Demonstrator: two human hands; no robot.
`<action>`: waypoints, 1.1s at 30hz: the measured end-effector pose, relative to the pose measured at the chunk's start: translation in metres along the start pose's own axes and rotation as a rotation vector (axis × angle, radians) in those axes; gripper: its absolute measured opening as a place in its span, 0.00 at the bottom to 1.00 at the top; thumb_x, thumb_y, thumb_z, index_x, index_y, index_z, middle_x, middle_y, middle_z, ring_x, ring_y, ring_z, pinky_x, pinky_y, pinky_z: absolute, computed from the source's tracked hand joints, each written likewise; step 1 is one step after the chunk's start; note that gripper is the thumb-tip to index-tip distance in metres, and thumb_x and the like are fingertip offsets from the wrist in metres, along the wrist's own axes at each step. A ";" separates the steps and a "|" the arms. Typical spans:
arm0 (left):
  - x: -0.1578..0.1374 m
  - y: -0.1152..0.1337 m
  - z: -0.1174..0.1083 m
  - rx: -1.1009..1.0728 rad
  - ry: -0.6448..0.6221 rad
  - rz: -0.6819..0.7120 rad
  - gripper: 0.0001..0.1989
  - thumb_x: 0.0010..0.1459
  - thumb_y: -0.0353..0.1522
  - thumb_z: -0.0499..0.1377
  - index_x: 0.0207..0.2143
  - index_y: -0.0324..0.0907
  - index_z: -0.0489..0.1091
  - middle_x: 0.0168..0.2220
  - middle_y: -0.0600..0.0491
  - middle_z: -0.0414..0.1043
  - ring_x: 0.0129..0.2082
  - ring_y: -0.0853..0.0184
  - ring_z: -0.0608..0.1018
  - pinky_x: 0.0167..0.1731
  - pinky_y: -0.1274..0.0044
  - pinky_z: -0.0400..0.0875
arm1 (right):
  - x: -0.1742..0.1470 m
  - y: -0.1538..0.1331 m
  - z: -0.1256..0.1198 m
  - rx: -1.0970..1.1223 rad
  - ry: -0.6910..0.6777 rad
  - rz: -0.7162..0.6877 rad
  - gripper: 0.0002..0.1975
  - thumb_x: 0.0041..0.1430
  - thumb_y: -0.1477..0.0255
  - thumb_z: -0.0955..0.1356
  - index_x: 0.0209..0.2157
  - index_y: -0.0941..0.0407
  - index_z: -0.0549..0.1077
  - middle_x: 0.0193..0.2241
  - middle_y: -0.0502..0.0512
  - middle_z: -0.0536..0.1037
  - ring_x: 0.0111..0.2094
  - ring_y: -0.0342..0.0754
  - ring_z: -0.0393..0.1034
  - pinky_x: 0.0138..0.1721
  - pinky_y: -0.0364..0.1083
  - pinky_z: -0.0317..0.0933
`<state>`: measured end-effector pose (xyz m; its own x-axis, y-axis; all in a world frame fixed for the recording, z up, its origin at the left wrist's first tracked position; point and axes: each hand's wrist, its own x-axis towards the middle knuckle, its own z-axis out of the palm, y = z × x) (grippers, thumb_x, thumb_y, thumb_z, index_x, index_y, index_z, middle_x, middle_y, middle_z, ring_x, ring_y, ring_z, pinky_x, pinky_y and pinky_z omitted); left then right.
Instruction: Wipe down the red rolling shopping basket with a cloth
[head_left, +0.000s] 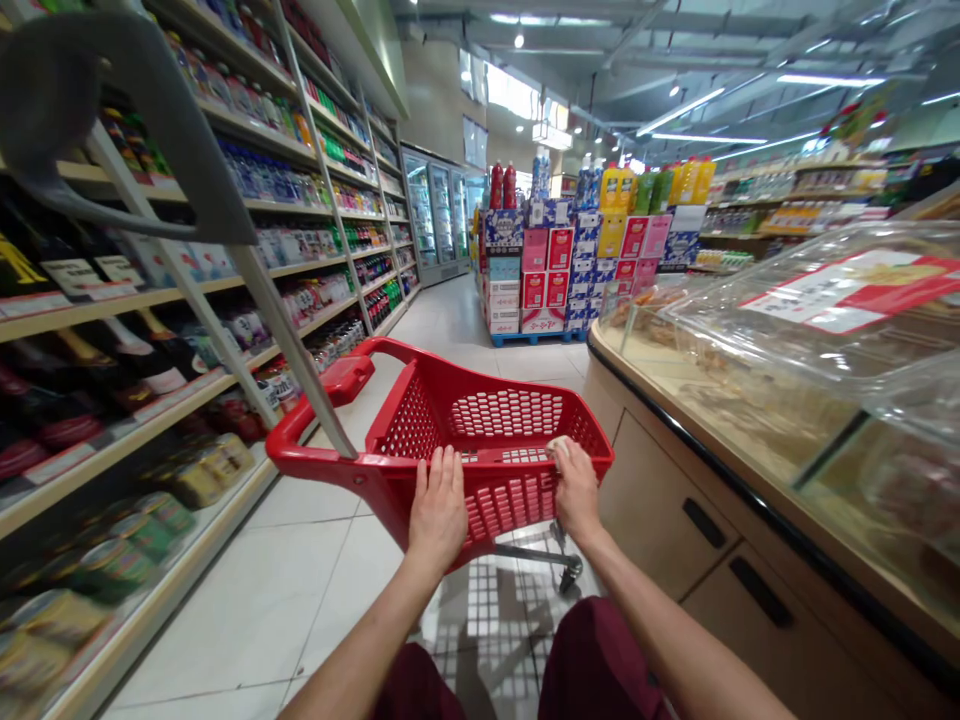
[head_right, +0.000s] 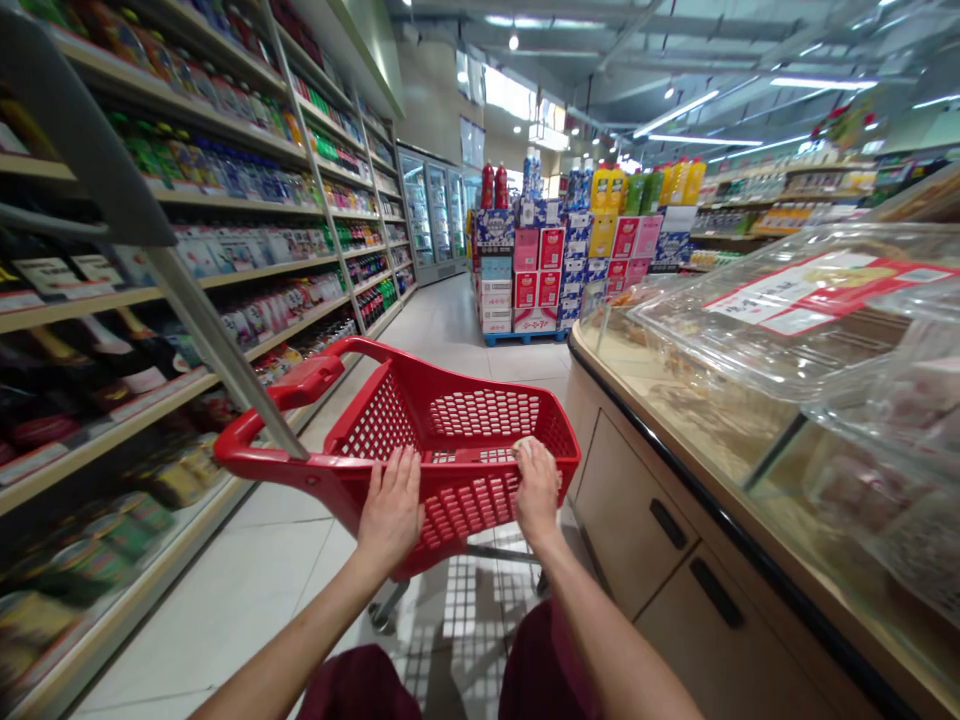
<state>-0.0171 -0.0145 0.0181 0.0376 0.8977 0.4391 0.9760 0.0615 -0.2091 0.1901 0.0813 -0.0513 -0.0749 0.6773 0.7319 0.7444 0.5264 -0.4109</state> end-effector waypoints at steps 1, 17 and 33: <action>0.001 0.000 -0.001 0.000 -0.003 0.006 0.28 0.50 0.30 0.47 0.55 0.28 0.53 0.58 0.41 0.51 0.59 0.56 0.51 0.57 0.63 0.42 | -0.001 -0.010 0.003 0.025 -0.045 -0.053 0.25 0.51 0.84 0.55 0.50 0.56 0.65 0.53 0.56 0.63 0.56 0.46 0.51 0.57 0.53 0.47; 0.000 0.006 -0.002 -0.008 -0.027 0.011 0.30 0.49 0.29 0.49 0.55 0.27 0.51 0.58 0.40 0.51 0.59 0.55 0.51 0.58 0.63 0.42 | -0.004 0.002 -0.006 0.066 -0.079 -0.114 0.26 0.51 0.84 0.55 0.51 0.55 0.63 0.55 0.55 0.60 0.57 0.48 0.49 0.56 0.54 0.49; -0.001 0.018 0.000 -0.007 -0.011 -0.003 0.30 0.49 0.31 0.50 0.55 0.28 0.53 0.58 0.38 0.50 0.59 0.54 0.50 0.57 0.61 0.41 | -0.003 0.027 -0.015 0.005 0.081 0.040 0.26 0.50 0.83 0.54 0.51 0.58 0.63 0.54 0.59 0.60 0.57 0.50 0.48 0.56 0.57 0.47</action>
<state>0.0005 -0.0146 0.0138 0.0325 0.9023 0.4299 0.9775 0.0609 -0.2017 0.2208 0.0858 -0.0565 0.0090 0.6542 0.7562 0.7425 0.5022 -0.4432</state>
